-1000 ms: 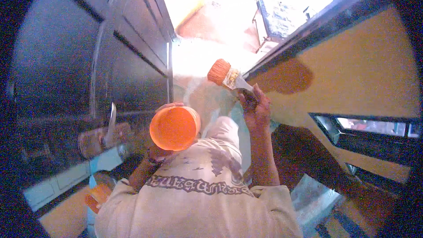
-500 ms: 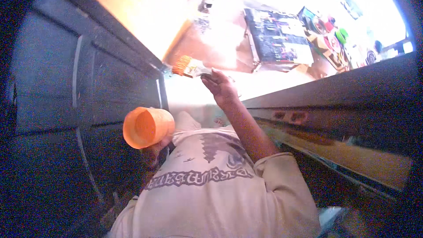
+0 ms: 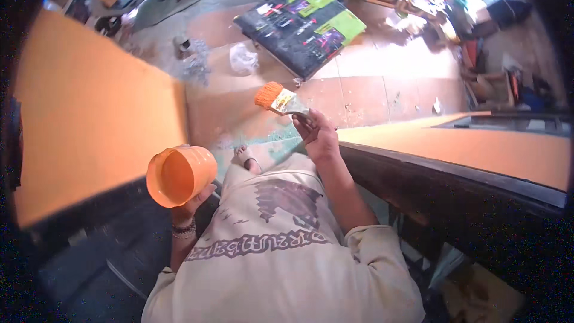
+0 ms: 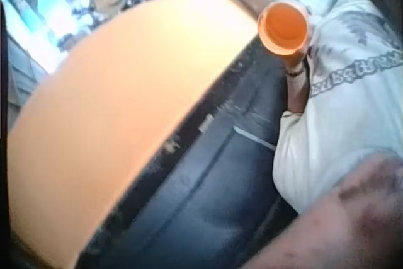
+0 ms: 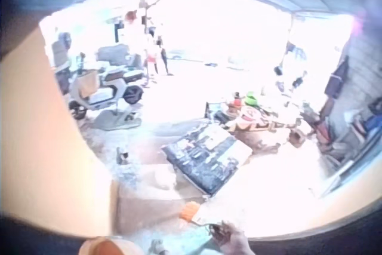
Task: The person mixes orange paint in several buckets, transfers paint between a small cup and a larger bucket using a handheld scoop, and stirs the mixture with a long wooden stick. They also dip a paintbrush into the paint and add liquid from a clear plastic bottle into one of the buckets.
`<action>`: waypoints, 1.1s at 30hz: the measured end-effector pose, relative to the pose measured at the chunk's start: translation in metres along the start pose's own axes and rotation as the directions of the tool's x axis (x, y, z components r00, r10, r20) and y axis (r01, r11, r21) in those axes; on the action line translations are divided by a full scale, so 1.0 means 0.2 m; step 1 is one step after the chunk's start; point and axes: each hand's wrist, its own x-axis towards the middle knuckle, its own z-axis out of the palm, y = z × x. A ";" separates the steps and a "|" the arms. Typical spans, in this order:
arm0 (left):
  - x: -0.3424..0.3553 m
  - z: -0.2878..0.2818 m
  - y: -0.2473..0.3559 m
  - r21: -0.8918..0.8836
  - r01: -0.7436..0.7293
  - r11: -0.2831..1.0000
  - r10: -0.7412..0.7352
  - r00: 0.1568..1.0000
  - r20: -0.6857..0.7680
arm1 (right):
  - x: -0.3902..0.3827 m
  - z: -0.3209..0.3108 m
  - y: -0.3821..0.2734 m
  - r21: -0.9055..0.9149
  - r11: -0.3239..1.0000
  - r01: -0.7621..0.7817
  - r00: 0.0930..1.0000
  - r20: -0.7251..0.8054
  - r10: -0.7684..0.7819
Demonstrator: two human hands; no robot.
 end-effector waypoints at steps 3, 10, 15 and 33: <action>0.18 -0.18 -0.19 -0.089 0.088 0.992 -0.077 0.989 0.126 | 0.03 0.06 0.03 0.128 0.986 0.105 0.994 -0.049 -0.100; 0.71 -0.27 -0.33 -0.028 0.039 0.999 -0.029 0.952 0.305 | 0.21 0.35 -0.03 0.233 0.947 0.219 0.976 -0.046 -0.214; 1.05 -0.20 -0.44 -0.059 0.104 0.993 -0.086 0.964 0.251 | 0.56 0.52 -0.16 0.212 0.945 0.248 0.969 -0.040 -0.245; 2.14 -0.24 -0.92 -0.051 -0.105 0.993 0.115 0.799 0.591 | 0.95 0.81 -0.16 0.263 0.887 0.380 0.874 -0.416 -0.251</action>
